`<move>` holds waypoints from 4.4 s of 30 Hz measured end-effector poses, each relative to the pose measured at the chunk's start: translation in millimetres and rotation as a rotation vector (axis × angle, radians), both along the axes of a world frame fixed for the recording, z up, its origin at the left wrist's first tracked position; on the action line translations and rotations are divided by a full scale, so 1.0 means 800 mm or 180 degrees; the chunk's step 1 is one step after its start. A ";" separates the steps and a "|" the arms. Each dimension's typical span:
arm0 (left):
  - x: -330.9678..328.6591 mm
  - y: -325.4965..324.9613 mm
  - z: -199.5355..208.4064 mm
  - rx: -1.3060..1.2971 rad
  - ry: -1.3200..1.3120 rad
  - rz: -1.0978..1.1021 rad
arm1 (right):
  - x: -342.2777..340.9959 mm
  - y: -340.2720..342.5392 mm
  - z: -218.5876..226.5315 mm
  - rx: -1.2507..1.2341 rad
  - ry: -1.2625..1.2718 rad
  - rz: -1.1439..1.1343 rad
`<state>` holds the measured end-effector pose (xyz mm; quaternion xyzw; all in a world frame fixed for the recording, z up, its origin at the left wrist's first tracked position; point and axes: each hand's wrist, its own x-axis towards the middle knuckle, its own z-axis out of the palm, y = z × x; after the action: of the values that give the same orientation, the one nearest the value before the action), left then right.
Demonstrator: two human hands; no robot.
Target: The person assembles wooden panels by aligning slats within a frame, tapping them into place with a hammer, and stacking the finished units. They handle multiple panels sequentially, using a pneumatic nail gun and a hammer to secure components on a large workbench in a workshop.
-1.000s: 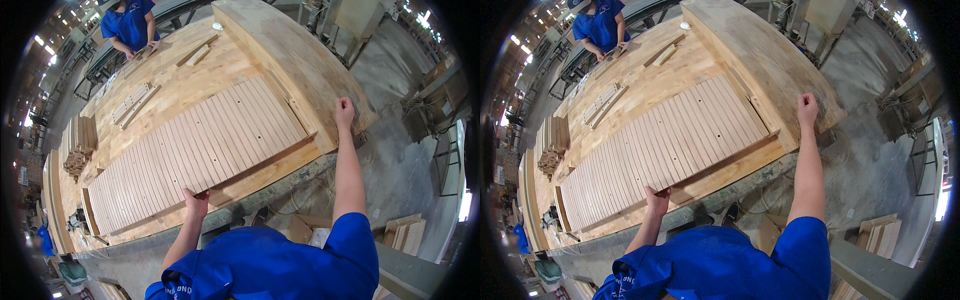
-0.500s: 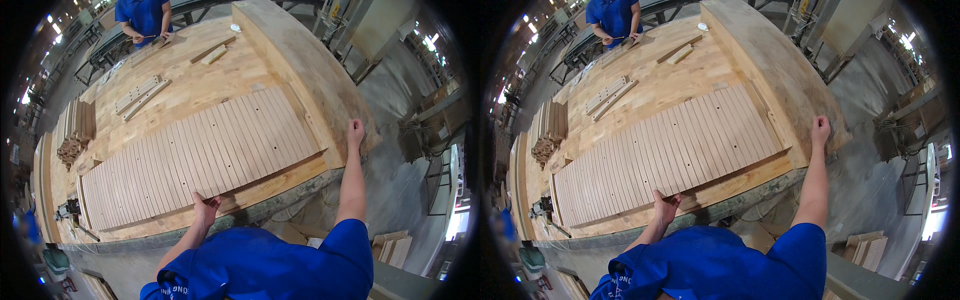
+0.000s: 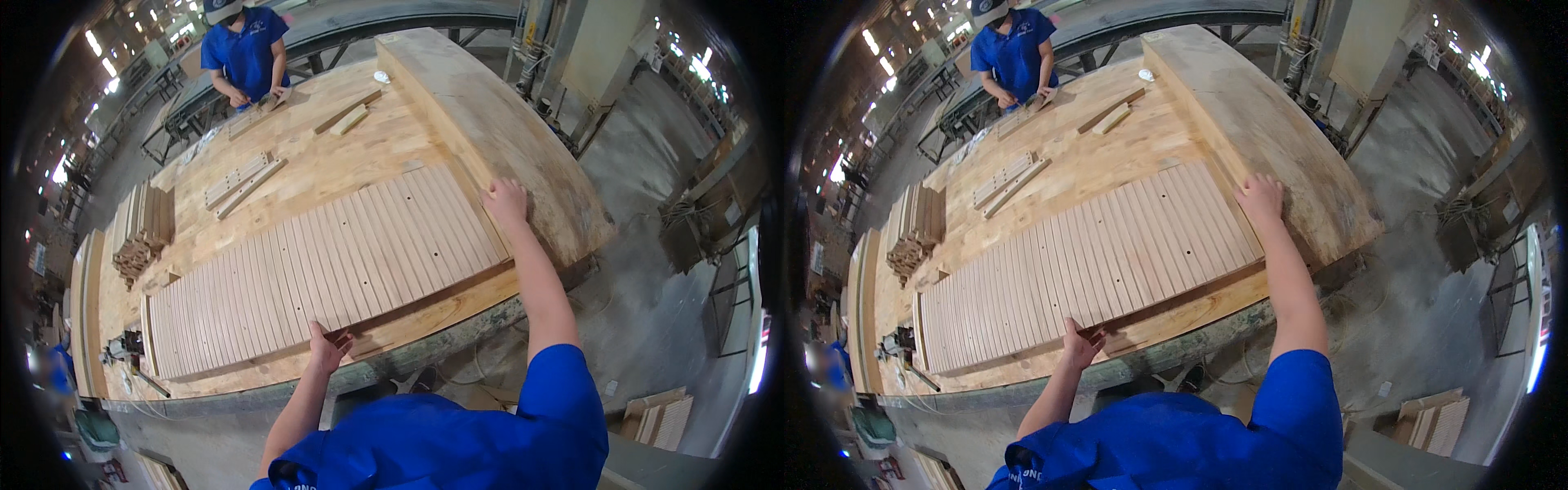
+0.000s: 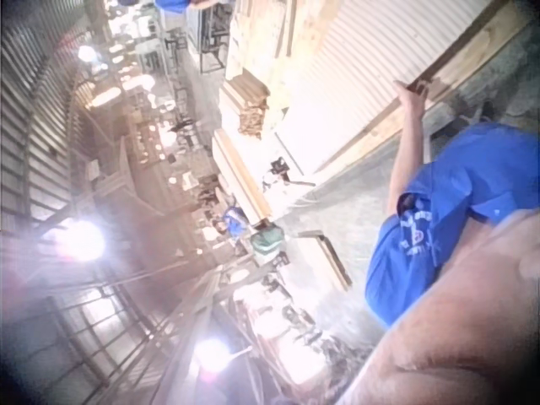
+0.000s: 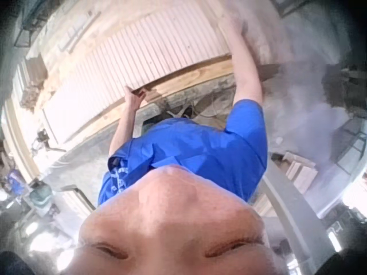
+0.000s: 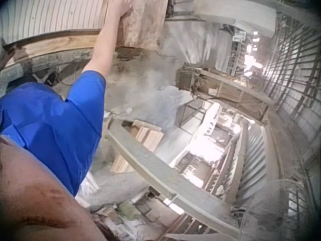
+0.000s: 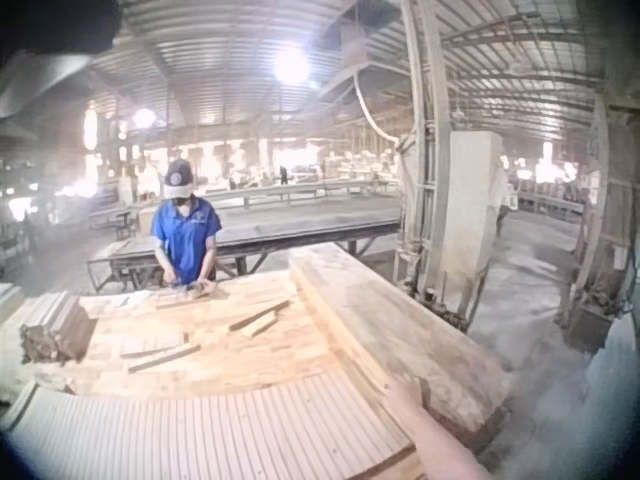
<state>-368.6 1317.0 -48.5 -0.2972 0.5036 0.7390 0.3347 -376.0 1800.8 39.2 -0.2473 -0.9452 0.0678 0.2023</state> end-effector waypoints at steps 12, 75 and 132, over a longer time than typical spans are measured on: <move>0.003 0.007 0.006 -0.0102 0.0016 -0.0053 | -0.035 0.002 -0.008 0.0460 -0.0596 0.0135; 0.021 -0.864 0.091 -0.0353 0.1522 0.2085 | -0.051 -0.663 -0.156 -0.5957 0.2593 -0.1676; 0.446 -1.503 0.097 -0.1688 0.1543 0.5594 | -0.136 -1.669 0.059 -0.7762 0.0424 0.2851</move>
<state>-11.5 114.5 28.7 -0.4746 0.3068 0.6295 -0.5333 -484.5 465.8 86.3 0.0682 -0.2631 0.9513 -0.1453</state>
